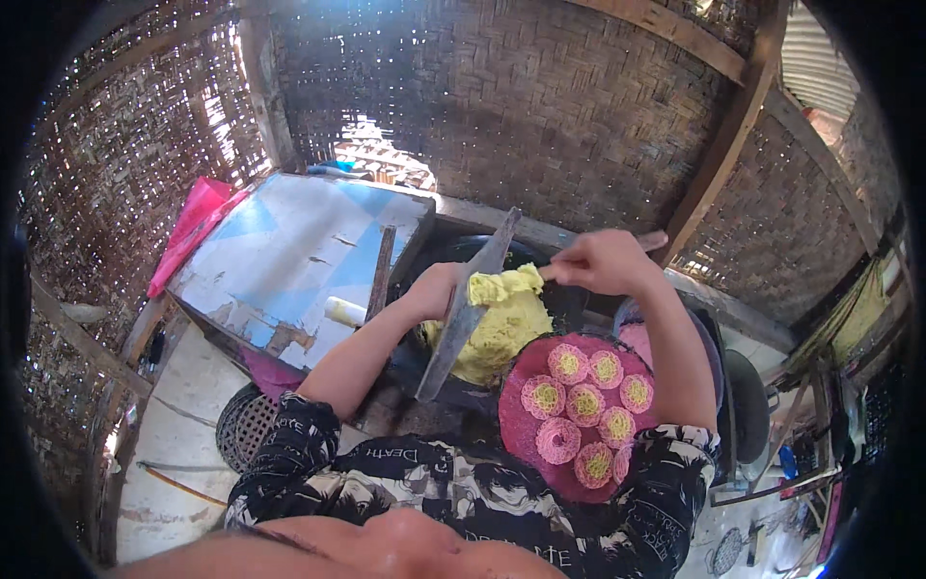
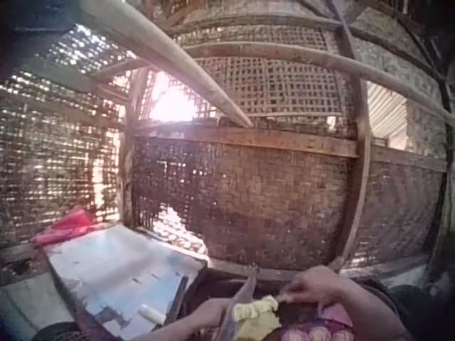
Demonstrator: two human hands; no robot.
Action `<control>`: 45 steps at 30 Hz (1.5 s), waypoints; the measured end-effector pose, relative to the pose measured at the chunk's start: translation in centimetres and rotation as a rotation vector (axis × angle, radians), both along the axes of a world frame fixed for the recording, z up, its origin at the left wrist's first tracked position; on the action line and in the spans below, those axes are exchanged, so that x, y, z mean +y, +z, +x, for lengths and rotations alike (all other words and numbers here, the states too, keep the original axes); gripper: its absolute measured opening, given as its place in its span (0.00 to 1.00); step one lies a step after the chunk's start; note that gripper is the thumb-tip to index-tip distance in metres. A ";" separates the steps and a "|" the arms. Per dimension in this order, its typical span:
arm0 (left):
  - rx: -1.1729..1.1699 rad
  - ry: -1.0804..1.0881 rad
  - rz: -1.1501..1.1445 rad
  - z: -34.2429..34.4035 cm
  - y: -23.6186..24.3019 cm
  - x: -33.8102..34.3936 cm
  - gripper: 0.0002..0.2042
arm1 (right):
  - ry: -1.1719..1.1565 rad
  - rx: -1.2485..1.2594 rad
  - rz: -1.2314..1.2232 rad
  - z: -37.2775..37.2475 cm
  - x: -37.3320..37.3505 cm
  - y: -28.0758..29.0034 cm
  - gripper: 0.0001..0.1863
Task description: The person uses a wooden press to pipe colored dough into circular patterns on a tray and refills the press from basins.
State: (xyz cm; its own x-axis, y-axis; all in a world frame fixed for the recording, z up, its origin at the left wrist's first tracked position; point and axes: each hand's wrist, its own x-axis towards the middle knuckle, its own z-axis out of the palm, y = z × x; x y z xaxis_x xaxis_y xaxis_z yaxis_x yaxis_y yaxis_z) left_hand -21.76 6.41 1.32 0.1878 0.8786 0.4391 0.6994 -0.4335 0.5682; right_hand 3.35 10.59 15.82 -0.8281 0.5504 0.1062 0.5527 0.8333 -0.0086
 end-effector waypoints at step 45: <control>-0.441 0.032 -0.053 -3.9 -2.3 0.5 0.14 | -0.122 0.369 0.329 -1.5 -1.8 -2.2 0.12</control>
